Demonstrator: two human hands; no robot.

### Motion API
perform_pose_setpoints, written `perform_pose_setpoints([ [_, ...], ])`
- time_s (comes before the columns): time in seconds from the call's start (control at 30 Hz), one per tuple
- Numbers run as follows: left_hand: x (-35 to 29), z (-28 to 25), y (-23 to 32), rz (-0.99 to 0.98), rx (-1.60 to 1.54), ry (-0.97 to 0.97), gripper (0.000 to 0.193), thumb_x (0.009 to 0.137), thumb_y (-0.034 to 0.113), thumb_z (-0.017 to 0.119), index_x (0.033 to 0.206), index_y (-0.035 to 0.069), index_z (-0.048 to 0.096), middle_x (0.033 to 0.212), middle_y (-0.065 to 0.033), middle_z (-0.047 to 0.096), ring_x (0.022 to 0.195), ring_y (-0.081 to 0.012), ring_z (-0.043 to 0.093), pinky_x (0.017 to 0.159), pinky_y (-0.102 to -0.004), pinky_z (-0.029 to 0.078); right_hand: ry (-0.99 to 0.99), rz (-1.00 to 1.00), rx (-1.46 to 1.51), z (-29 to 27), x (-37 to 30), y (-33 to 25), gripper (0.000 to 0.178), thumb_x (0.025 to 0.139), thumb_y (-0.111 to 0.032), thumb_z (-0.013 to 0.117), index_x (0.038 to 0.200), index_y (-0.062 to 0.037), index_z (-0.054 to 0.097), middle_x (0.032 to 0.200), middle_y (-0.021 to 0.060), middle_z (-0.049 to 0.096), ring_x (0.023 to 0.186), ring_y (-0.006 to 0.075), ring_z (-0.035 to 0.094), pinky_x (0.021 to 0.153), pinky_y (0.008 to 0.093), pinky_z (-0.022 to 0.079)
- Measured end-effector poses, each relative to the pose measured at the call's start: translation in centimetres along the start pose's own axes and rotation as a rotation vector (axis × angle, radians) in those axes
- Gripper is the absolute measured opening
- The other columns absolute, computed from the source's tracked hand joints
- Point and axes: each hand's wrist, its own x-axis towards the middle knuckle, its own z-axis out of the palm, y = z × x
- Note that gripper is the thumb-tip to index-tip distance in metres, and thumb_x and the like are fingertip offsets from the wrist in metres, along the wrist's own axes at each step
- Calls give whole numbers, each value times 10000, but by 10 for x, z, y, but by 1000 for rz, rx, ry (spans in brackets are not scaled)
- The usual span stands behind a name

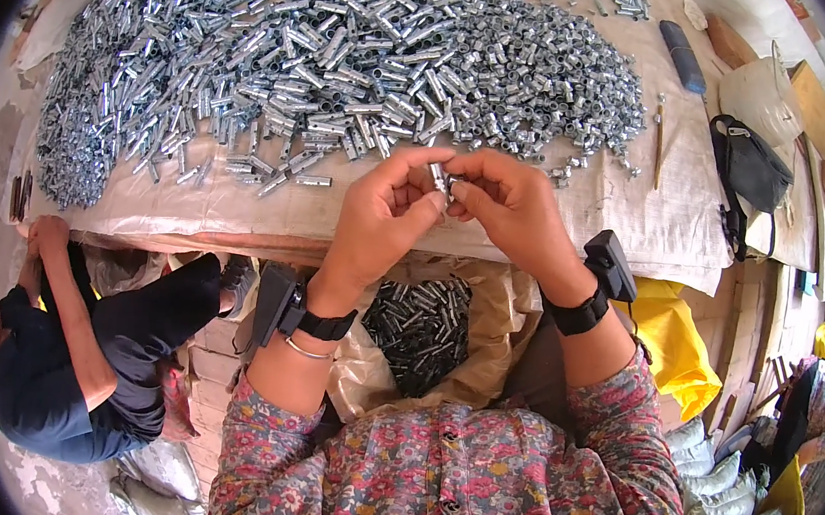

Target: Manually assembling small metal sleeves onto bolts in a workshop environment.

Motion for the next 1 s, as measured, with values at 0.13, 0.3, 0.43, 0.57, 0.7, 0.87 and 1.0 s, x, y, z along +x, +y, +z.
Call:
perform_pose_setpoints([
  [0.13, -2, -12, 5, -18, -85, 137, 221, 840, 26, 544, 1060, 18, 523, 802, -9, 551, 691, -75, 568, 638, -200, 468, 9, 7, 76, 3, -1, -3, 155, 858, -16, 551, 1004, 34, 557, 837, 47, 607, 724, 94, 602, 642, 217, 492],
  [0.3, -3, -15, 5, -69, -158, 140, 165, 845, 53, 559, 1000, 19, 509, 825, -35, 579, 709, -101, 596, 656, -217, 495, -29, -6, 95, 6, -2, -5, 158, 862, -42, 567, 1001, 32, 553, 852, 48, 611, 759, 100, 612, 664, 218, 500],
  [0.43, -2, -15, 4, -88, -205, 127, 182, 851, 73, 573, 1015, 15, 519, 844, -50, 598, 725, -104, 605, 672, -215, 503, -6, 9, -4, 5, -2, -5, 157, 856, -34, 574, 997, 33, 556, 855, 48, 611, 762, 100, 611, 670, 218, 502],
  [0.57, -1, -14, 3, -100, -226, 117, 189, 855, 84, 582, 1024, 11, 540, 852, -55, 613, 743, -109, 616, 693, -223, 512, 12, -33, -100, 4, -3, -4, 162, 838, -22, 593, 985, 43, 569, 851, 45, 611, 761, 96, 608, 662, 215, 500],
  [0.7, -1, -14, 0, -105, -193, 115, 182, 858, 81, 580, 1023, 10, 550, 850, -58, 619, 746, -111, 621, 698, -227, 516, 30, -109, -242, 2, -4, -5, 145, 830, -22, 603, 954, 49, 584, 842, 48, 613, 756, 98, 614, 649, 211, 496],
  [0.87, 0, -13, -5, -96, -273, 104, 168, 869, 77, 565, 1021, 7, 552, 846, -72, 632, 755, -128, 633, 717, -242, 526, 80, -95, -247, 2, -6, -6, 124, 830, -17, 598, 934, 50, 596, 803, 51, 613, 748, 102, 626, 629, 206, 493],
  [1.0, 0, -10, -4, -79, -288, 116, 156, 873, 75, 558, 1012, 4, 557, 846, -76, 633, 766, -136, 637, 727, -252, 530, 110, -120, -242, 2, -6, -3, 130, 823, -16, 605, 936, 46, 601, 791, 51, 614, 740, 98, 619, 630, 209, 489],
])
